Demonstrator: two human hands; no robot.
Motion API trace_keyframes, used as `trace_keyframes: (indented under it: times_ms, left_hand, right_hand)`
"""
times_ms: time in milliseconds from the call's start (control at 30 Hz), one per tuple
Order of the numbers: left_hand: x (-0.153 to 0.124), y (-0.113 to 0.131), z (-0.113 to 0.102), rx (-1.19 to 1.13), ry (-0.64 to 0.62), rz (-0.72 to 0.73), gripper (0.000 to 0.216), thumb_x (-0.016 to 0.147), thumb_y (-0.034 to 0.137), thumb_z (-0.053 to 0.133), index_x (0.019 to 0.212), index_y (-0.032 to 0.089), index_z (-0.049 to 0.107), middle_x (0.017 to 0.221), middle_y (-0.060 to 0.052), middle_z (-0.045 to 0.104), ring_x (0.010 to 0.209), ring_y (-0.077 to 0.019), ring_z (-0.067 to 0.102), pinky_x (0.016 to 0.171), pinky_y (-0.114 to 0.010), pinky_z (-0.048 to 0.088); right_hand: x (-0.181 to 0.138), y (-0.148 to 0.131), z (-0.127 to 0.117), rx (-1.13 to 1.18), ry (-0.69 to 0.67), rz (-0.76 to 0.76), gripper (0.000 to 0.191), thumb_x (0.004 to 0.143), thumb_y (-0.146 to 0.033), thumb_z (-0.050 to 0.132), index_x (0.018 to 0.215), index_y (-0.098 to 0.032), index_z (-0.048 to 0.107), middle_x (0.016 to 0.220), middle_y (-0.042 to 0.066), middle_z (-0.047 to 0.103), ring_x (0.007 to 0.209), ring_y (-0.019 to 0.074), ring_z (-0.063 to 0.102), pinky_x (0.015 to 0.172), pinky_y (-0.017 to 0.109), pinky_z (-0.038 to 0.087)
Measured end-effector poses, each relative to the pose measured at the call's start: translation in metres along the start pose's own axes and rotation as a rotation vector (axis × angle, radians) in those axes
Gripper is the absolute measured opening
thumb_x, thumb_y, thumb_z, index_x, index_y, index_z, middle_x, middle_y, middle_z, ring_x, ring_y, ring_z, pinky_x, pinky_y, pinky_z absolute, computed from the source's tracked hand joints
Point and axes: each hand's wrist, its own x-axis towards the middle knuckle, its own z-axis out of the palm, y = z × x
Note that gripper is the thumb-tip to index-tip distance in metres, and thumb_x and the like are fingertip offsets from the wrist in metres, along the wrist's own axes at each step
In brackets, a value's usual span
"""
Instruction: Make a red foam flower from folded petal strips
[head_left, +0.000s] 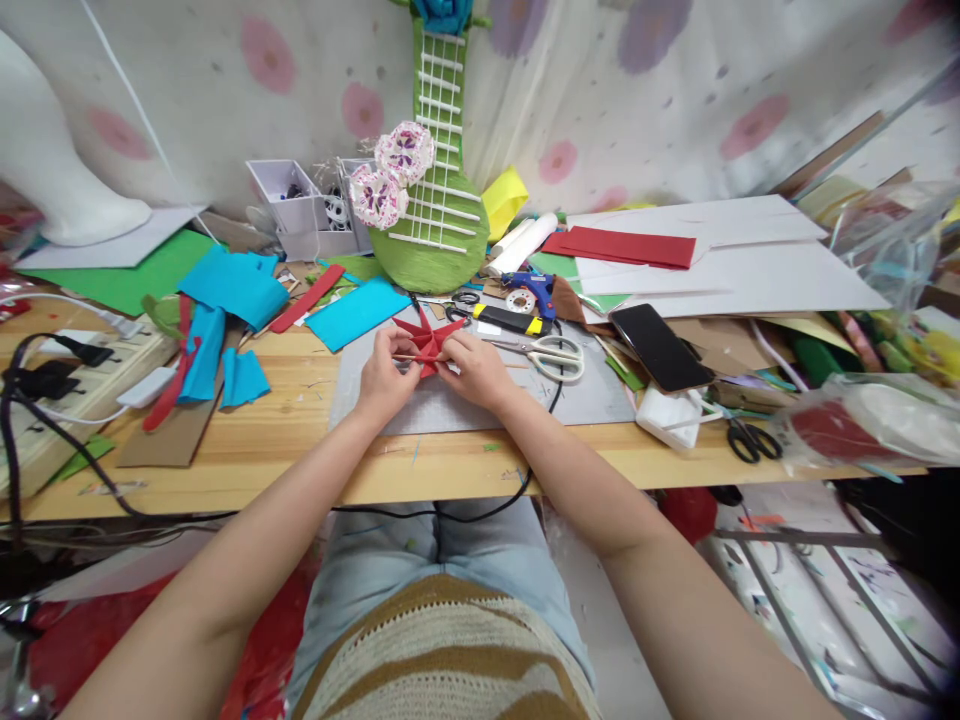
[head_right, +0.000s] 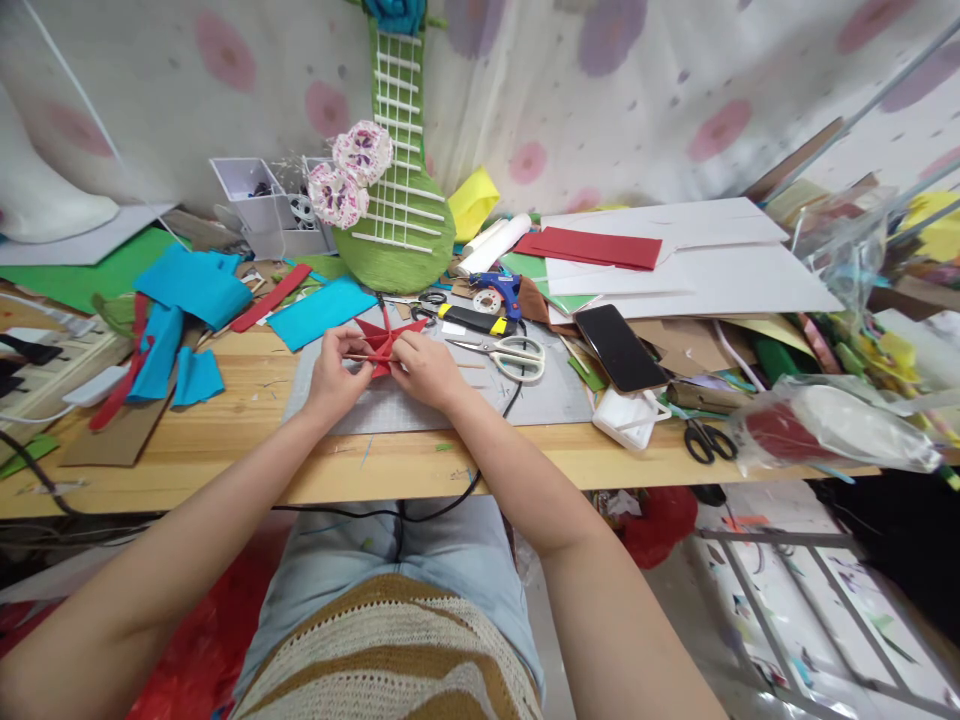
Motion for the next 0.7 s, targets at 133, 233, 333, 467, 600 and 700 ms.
trace_keyframes:
  times_ms: [133, 233, 333, 467, 600, 700]
  left_hand:
    - [0.0026, -0.0004, 0.0026, -0.175, 0.037, -0.101, 0.045, 0.063, 0.011, 0.062, 0.101, 0.022, 0.039, 0.074, 0.005, 0.062, 0.072, -0.0097, 0.063, 0.066, -0.022, 0.050]
    - [0.0045, -0.0026, 0.0048, -0.322, 0.066, -0.237, 0.050, 0.061, 0.015, 0.066, 0.102, 0.021, 0.039, 0.074, 0.004, 0.063, 0.068, -0.0099, 0.063, 0.059, -0.020, 0.048]
    - [0.0055, -0.0040, 0.0053, -0.407, 0.090, -0.315, 0.052, 0.060, 0.016, 0.067, 0.103, 0.021, 0.038, 0.074, 0.004, 0.065, 0.066, -0.0102, 0.064, 0.057, -0.020, 0.048]
    - [0.0055, -0.0028, 0.0041, -0.386, 0.115, -0.314, 0.051, 0.062, 0.015, 0.065, 0.105, 0.020, 0.039, 0.075, 0.003, 0.067, 0.064, -0.0096, 0.064, 0.057, -0.019, 0.048]
    - [0.0058, -0.0021, 0.0031, -0.357, 0.125, -0.289, 0.049, 0.063, 0.014, 0.062, 0.106, 0.019, 0.040, 0.075, 0.002, 0.067, 0.064, -0.0091, 0.064, 0.055, -0.018, 0.046]
    - [0.0056, -0.0028, 0.0032, -0.351, 0.107, -0.246, 0.050, 0.063, 0.014, 0.062, 0.107, 0.020, 0.039, 0.080, 0.001, 0.067, 0.069, -0.0095, 0.064, 0.054, -0.017, 0.046]
  right_hand:
    - [0.0001, -0.0019, 0.0023, -0.098, 0.060, -0.023, 0.013, 0.085, -0.018, 0.046, 0.073, -0.018, 0.051, 0.078, 0.006, 0.056, 0.072, 0.0158, 0.048, 0.062, 0.026, 0.032]
    - [0.0000, -0.0039, 0.0044, -0.156, 0.104, -0.002, 0.015, 0.087, -0.019, 0.044, 0.073, -0.019, 0.051, 0.077, 0.006, 0.056, 0.073, 0.0161, 0.048, 0.063, 0.026, 0.033]
    - [0.0000, -0.0047, 0.0056, -0.177, 0.122, 0.042, 0.017, 0.088, -0.019, 0.043, 0.072, -0.019, 0.051, 0.076, 0.006, 0.055, 0.074, 0.0167, 0.048, 0.063, 0.027, 0.032]
    - [0.0000, -0.0044, 0.0052, -0.185, 0.127, 0.050, 0.019, 0.089, -0.019, 0.041, 0.074, -0.019, 0.052, 0.078, 0.006, 0.056, 0.076, 0.0174, 0.048, 0.064, 0.027, 0.032]
    - [-0.0002, -0.0043, 0.0040, -0.163, 0.113, 0.064, 0.019, 0.089, -0.019, 0.041, 0.075, -0.019, 0.053, 0.080, 0.007, 0.057, 0.078, 0.0179, 0.048, 0.066, 0.028, 0.034]
    - [-0.0006, -0.0041, 0.0031, -0.166, 0.119, 0.061, 0.018, 0.089, -0.019, 0.042, 0.074, -0.019, 0.053, 0.078, 0.006, 0.057, 0.076, 0.0174, 0.049, 0.065, 0.027, 0.034]
